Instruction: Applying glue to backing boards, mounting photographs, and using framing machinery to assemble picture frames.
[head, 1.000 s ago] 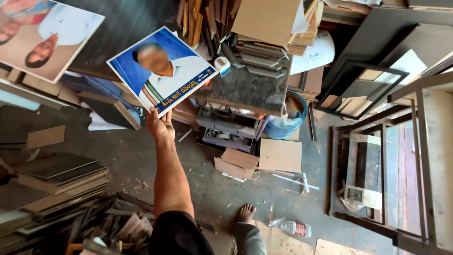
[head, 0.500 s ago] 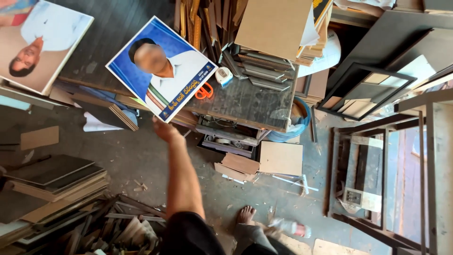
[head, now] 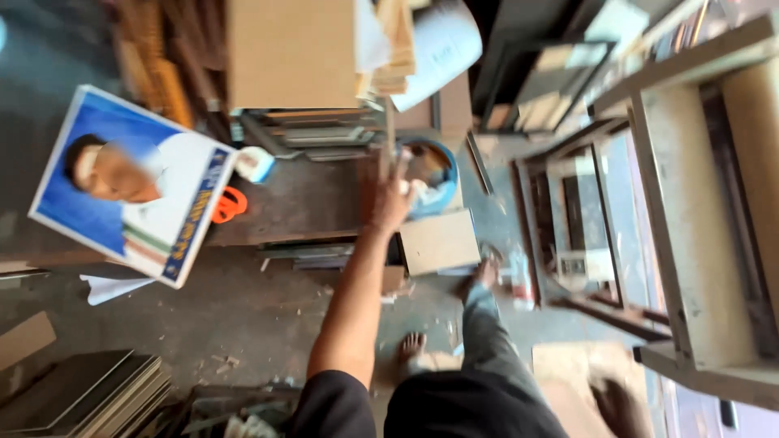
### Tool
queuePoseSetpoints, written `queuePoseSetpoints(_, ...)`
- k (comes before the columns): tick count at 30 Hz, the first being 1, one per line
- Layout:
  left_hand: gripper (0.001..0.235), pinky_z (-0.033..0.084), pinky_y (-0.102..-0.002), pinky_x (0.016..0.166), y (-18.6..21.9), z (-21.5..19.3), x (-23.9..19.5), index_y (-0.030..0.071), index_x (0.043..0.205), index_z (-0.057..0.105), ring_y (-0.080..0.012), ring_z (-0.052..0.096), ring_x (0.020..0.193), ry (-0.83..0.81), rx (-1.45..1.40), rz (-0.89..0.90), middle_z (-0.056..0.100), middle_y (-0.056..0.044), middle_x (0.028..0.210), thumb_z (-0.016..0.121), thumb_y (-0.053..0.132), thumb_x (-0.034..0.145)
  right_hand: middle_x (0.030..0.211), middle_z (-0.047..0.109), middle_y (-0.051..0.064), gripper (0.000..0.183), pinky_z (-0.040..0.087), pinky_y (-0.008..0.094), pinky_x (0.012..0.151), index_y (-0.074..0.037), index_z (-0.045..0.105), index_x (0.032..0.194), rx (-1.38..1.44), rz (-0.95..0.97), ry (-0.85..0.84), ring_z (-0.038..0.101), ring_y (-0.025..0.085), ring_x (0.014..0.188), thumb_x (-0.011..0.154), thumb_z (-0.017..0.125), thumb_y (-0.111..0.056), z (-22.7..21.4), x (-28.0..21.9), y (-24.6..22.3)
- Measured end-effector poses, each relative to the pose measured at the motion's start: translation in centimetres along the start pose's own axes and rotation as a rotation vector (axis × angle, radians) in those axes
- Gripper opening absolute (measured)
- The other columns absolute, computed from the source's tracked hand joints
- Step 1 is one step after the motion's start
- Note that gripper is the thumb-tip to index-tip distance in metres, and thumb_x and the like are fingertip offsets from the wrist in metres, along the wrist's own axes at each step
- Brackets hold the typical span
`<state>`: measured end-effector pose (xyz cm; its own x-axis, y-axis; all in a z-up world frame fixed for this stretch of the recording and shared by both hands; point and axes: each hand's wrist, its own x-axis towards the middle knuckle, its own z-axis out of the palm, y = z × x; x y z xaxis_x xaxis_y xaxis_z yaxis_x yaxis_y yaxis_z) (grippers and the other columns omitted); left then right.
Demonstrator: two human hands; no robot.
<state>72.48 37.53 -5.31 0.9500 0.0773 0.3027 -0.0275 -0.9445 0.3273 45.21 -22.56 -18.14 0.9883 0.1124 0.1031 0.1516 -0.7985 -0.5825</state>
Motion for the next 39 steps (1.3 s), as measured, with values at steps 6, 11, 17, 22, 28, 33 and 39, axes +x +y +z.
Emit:
queuePoseSetpoints(6, 0.063, 0.019, -0.064, 0.125, 0.7, 1.1, 1.1, 0.013, 0.148, 0.055, -0.0433, 0.033, 0.15, -0.133, 0.101, -0.096, 0.042, -0.022, 0.157, 0.073, 0.031, 0.091, 0.087, 0.077, 0.015, 0.043, 0.057, 0.046, 0.074, -0.019, 0.069, 0.127, -0.173, 0.433, -0.679, 0.074, 0.034, 0.082, 0.091, 0.065, -0.043, 3.5, 15.1, -0.2)
queuePoseSetpoints(11, 0.053, 0.021, -0.063, 0.126, 1.3, 0.9, 1.3, 0.018, 0.147, 0.058, -0.0415, 0.035, 0.151, -0.199, 0.199, -0.15, 0.043, -0.018, 0.16, 0.068, 0.025, 0.095, 0.09, 0.077, 0.012, 0.038, 0.057, 0.045, 0.075, -0.02, 0.071, 0.121, -0.143, 0.365, -0.845, 0.074, 0.032, 0.087, 0.092, 0.065, -0.042, 11.1, 26.7, 1.3)
queuePoseSetpoints(17, 0.05, 0.02, -0.063, 0.123, 0.8, 0.9, 1.5, 0.022, 0.147, 0.058, -0.0421, 0.036, 0.148, -0.213, 0.24, -0.178, 0.042, -0.017, 0.16, 0.062, 0.026, 0.097, 0.08, 0.077, 0.01, 0.033, 0.06, 0.035, 0.068, -0.01, 0.075, 0.112, 0.265, 0.351, -0.745, 0.075, 0.018, 0.072, 0.101, 0.052, -0.03, 27.4, 44.5, 4.1)
queuePoseSetpoints(22, 0.047, 0.02, -0.064, 0.121, 1.2, 0.8, 2.1, 0.024, 0.142, 0.062, -0.0411, 0.04, 0.145, -0.212, 0.223, -0.206, 0.049, -0.016, 0.153, 0.062, 0.026, 0.095, 0.082, 0.071, 0.005, 0.023, 0.054, 0.032, 0.062, -0.005, 0.07, 0.112, 0.843, 0.591, -0.474, 0.067, 0.013, 0.073, 0.103, 0.063, -0.025, 35.0, 63.8, -4.2)
queuePoseSetpoints(28, 0.046, 0.02, -0.066, 0.118, 0.9, 1.4, 1.7, 0.024, 0.137, 0.065, -0.041, 0.042, 0.142, -0.184, 0.236, -0.239, 0.052, -0.013, 0.149, 0.062, 0.027, 0.092, 0.079, 0.052, 0.002, 0.032, 0.042, 0.032, 0.057, -0.006, 0.054, 0.093, 1.05, 0.617, -0.36, 0.05, 0.014, 0.069, 0.106, 0.073, -0.028, 46.8, 76.5, -3.4)
queuePoseSetpoints(33, 0.043, 0.02, -0.066, 0.118, -0.1, 2.2, 0.5, 0.027, 0.136, 0.065, -0.0395, 0.04, 0.143, -0.18, 0.249, -0.222, 0.052, -0.011, 0.149, 0.062, 0.03, 0.093, 0.076, 0.048, -0.001, 0.03, 0.036, 0.031, 0.052, -0.011, 0.052, 0.088, 1.213, 0.623, -0.209, 0.045, 0.013, 0.064, 0.1, 0.077, -0.023, 45.3, 80.5, -11.2)
queuePoseSetpoints(39, 0.044, 0.017, -0.067, 0.119, -0.1, 2.0, 0.5, 0.027, 0.137, 0.065, -0.0386, 0.036, 0.146, -0.219, 0.226, -0.219, 0.05, -0.011, 0.15, 0.062, 0.031, 0.093, 0.077, 0.059, -0.002, 0.014, 0.045, 0.028, 0.058, -0.008, 0.06, 0.091, 1.41, 0.5, -0.054, 0.055, 0.011, 0.065, 0.09, 0.074, -0.012, 35.7, 77.8, -18.8)
